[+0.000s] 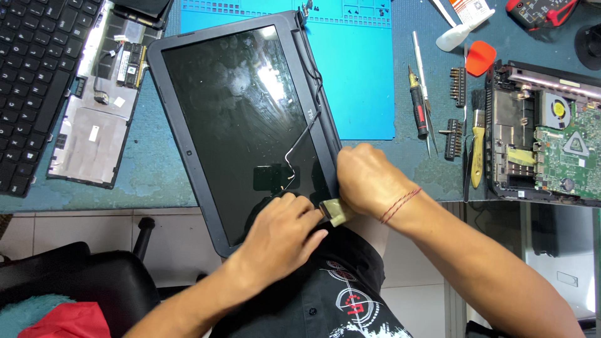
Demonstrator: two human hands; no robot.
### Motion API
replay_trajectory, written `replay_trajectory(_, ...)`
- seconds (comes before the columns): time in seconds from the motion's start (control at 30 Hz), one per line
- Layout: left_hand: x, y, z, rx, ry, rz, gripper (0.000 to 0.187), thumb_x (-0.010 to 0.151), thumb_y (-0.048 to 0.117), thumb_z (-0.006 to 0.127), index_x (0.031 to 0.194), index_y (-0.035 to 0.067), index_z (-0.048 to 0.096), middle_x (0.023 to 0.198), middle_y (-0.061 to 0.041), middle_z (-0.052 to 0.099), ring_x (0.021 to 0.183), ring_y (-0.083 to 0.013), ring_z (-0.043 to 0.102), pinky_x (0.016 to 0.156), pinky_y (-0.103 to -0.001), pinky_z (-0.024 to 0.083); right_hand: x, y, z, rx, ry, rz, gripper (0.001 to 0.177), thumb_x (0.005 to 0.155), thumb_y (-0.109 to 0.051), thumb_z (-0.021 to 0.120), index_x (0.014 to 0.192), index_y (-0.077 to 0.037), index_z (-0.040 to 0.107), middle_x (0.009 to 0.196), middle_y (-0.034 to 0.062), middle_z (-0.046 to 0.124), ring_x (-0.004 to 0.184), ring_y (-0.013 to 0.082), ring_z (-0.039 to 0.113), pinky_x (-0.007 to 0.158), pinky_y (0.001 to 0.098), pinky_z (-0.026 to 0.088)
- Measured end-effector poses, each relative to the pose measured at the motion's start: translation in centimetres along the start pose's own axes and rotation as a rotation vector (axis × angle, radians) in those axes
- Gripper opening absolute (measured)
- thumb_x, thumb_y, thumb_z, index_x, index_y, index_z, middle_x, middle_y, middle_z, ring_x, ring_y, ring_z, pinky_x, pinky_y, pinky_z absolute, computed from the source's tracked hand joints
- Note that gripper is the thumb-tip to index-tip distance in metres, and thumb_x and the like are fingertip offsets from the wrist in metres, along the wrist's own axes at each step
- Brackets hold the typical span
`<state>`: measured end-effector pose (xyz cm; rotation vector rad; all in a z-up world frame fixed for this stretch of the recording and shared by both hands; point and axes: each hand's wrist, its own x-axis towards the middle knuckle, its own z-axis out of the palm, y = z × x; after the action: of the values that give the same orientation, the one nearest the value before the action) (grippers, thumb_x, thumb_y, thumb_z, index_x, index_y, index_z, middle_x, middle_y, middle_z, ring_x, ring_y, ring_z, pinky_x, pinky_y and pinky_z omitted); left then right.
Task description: The person uses a prying tool to carefully separate the bezel from the edges of a laptop screen. They work around the perimeter, releasing clips and detaching the frame from the display panel.
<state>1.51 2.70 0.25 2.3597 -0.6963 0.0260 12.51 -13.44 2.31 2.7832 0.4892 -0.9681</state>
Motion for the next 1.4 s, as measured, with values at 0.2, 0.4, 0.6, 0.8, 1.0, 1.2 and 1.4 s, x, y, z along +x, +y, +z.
replay_trajectory(0.2, 3.7, -1.8, -4.5, 0.182, 0.105, 0.095, 0.012, 0.079, 0.018, 0.066, 0.083, 0.007, 0.066, 0.078, -0.011, 0.057, 0.074, -0.029, 0.052, 0.061, -0.038, 0.041, -0.7, 0.7, -3.4, 0.269, 0.115, -0.068, 0.021, 0.081, -0.006, 0.056, 0.084, 0.012, 0.067, 0.072, 0.0289, 0.064, 0.07, 0.0455, 0.067, 0.057, 0.0479, 0.057)
replay_trajectory(0.4, 8.8, -4.6, -2.9, 0.379, 0.098, 0.148, 0.028, 0.073, 0.023, 0.075, 0.099, 0.012, 0.071, 0.108, -0.013, 0.058, 0.107, -0.031, 0.05, 0.084, -0.037, 0.041, 0.6, 1.1, -5.6, 0.378, 0.045, -0.035, 0.029, 0.073, -0.009, 0.047, 0.051, 0.0, 0.063, 0.04, 0.0148, 0.055, 0.034, 0.0251, 0.058, 0.041, 0.0329, 0.05)
replay_trajectory(0.6, 9.8, -4.6, -2.7, 0.314, 0.035, 0.051, 0.04, 0.078, 0.028, 0.072, 0.112, 0.007, 0.068, 0.124, -0.023, 0.053, 0.123, -0.0437, 0.044, 0.1, -0.051, 0.031, 0.7, 0.9, -7.2, 0.421, -0.063, 0.002, 0.03, 0.073, -0.013, 0.046, 0.051, -0.004, 0.065, 0.043, 0.0136, 0.06, 0.035, 0.0239, 0.06, 0.04, 0.0337, 0.049)
replay_trajectory(0.8, 9.0, -5.9, -2.2, 0.328, 0.037, 0.067, 0.052, 0.085, 0.04, 0.065, 0.123, 0.006, 0.059, 0.132, -0.021, 0.047, 0.129, -0.0415, 0.039, 0.102, -0.051, 0.029, 1.1, 0.5, -8.2, 0.406, -0.128, 0.034, 0.034, 0.074, -0.012, 0.047, 0.046, -0.003, 0.064, 0.042, 0.014, 0.058, 0.035, 0.0238, 0.059, 0.038, 0.0338, 0.048)
replay_trajectory(1.0, 9.1, -6.0, -2.5, 0.312, 0.001, 0.069, 0.051, 0.085, 0.041, 0.065, 0.123, 0.008, 0.059, 0.133, -0.02, 0.046, 0.13, -0.0409, 0.038, 0.103, -0.051, 0.029, 2.7, 1.1, -8.2, 0.385, -0.17, 0.028, 0.033, 0.075, -0.013, 0.049, 0.048, -0.004, 0.065, 0.042, 0.014, 0.058, 0.038, 0.0251, 0.06, 0.04, 0.0353, 0.051)
replay_trajectory(1.2, 9.3, -6.4, -3.1, 0.241, -0.036, 0.04, 0.062, 0.08, 0.04, 0.07, 0.129, 0.005, 0.053, 0.132, -0.022, 0.045, 0.131, -0.0399, 0.039, 0.104, -0.048, 0.031, 3.6, 0.5, -9.8, 0.453, -0.125, 0.04, 0.035, 0.081, -0.013, 0.05, 0.055, 0.002, 0.067, 0.047, 0.0172, 0.059, 0.04, 0.0278, 0.061, 0.043, 0.0373, 0.053)
replay_trajectory(1.4, 8.3, -5.0, -5.4, 0.262, -0.035, -0.037, 0.063, 0.079, 0.038, 0.073, 0.128, 0.003, 0.054, 0.131, -0.023, 0.045, 0.13, -0.0405, 0.039, 0.106, -0.048, 0.031, 2.8, 1.5, -10.9, 0.585, 0.091, 0.01, 0.033, 0.088, -0.009, 0.043, 0.076, 0.01, 0.067, 0.059, 0.023, 0.063, 0.049, 0.0306, 0.064, 0.049, 0.0408, 0.053)
